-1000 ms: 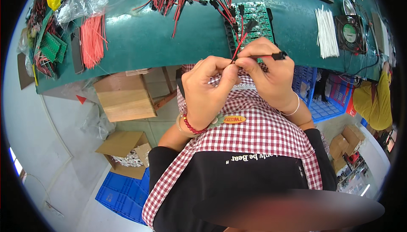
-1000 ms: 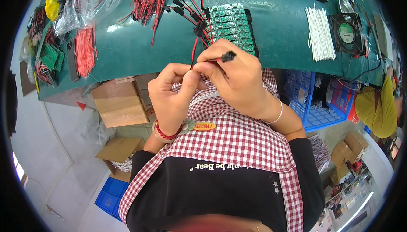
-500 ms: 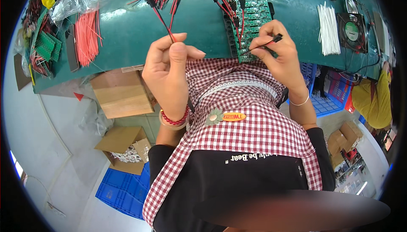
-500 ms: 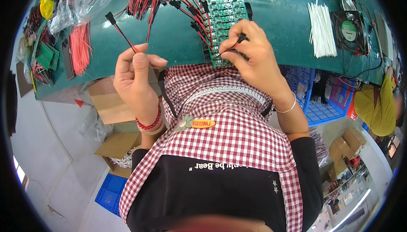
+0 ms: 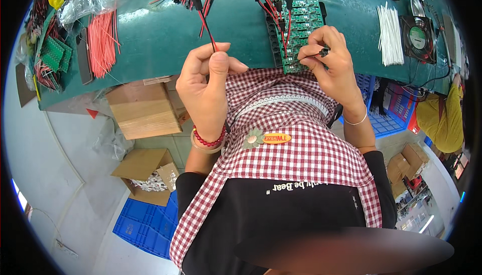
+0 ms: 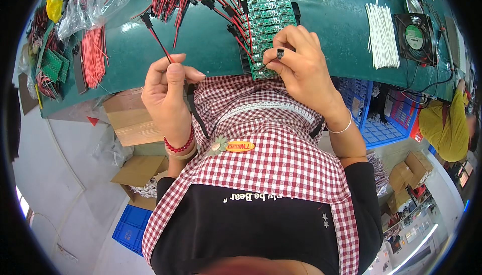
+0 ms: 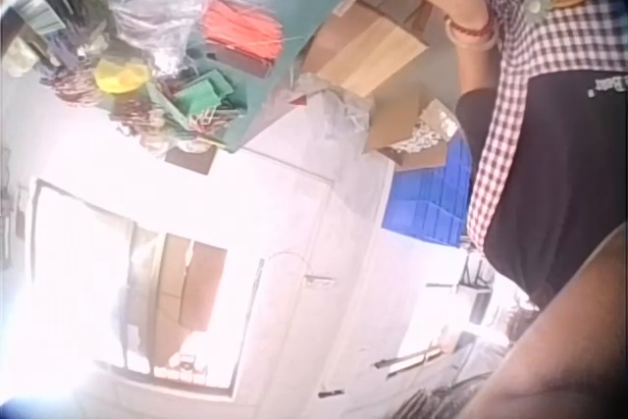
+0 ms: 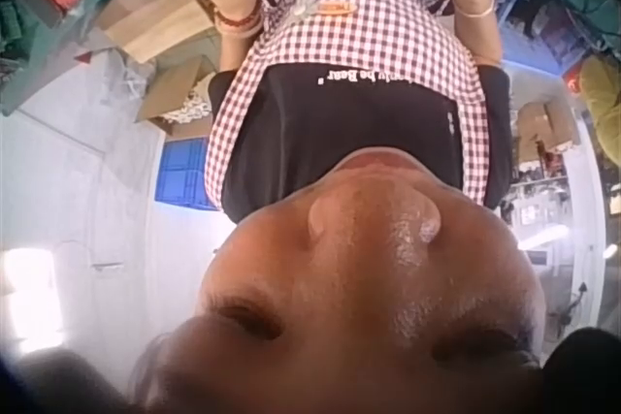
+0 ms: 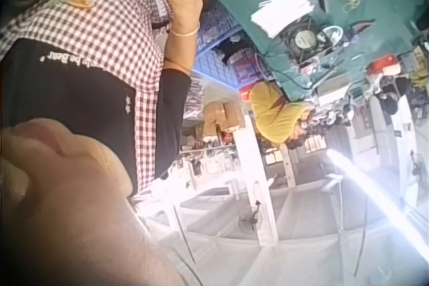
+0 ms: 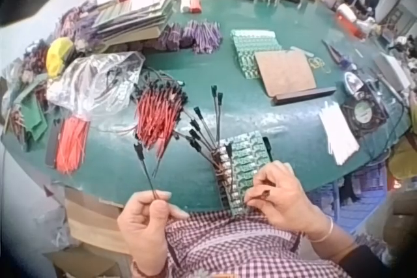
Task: The person plugs wire connectors into a stack of circuit boards by hand, then gathers bundles of red and white sleeves and slides them onto the wires attached to the boards.
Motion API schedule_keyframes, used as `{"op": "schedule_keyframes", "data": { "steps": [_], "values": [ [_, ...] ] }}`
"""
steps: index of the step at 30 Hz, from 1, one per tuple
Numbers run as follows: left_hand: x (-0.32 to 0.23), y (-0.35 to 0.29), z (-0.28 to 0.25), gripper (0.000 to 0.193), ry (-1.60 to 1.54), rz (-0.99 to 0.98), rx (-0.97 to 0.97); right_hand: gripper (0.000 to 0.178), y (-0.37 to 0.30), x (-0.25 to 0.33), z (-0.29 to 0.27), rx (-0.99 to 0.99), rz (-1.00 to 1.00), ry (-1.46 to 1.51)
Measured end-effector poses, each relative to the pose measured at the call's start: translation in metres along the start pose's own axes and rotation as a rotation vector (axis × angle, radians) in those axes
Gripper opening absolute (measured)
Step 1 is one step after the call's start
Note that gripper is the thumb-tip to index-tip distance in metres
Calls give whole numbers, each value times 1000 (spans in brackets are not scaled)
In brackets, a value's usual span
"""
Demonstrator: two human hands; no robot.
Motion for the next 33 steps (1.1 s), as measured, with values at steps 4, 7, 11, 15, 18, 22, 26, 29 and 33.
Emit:
{"op": "schedule_keyframes", "data": {
  "steps": [4, 7, 11, 15, 18, 22, 26, 29, 33],
  "values": [
    [1, 0, 1, 18, -3, 9, 4, 20, 3, 3, -2, -5, -53, -51],
    [3, -1, 0, 21, 24, 24, 9, 23, 7, 9, -7, -2, -131, -112],
    [1, -2, 1, 21, 28, 17, 5, 24, 12, 7, -8, 29, -193, -117],
    [0, -3, 0, 18, 8, 14, 6, 24, 15, 3, -5, 48, -214, -56],
    [1, -3, -1, 18, -8, 12, 11, 23, 15, -1, -3, 52, -220, -21],
    [1, -2, 0, 17, -2, 13, 11, 21, 16, -2, -1, 41, -216, -23],
    [1, -1, 1, 17, 10, 3, 9, 21, 19, -2, -3, 51, -217, -42],
    [3, -1, 0, 17, 12, 6, 11, 21, 20, -3, -2, 55, -223, -58],
    [3, -1, 0, 18, 17, 7, 16, 20, 19, 0, -4, 46, -261, -103]
  ]
}}
Point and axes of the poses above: each hand's wrist, its own y-axis towards the middle knuckle, its own z-axis out of the palm, x = y × z, the point moved 3 cm from there along y, towards the middle knuckle, and after that the axes turned 14 degrees about -y, right-handed, at the moved point
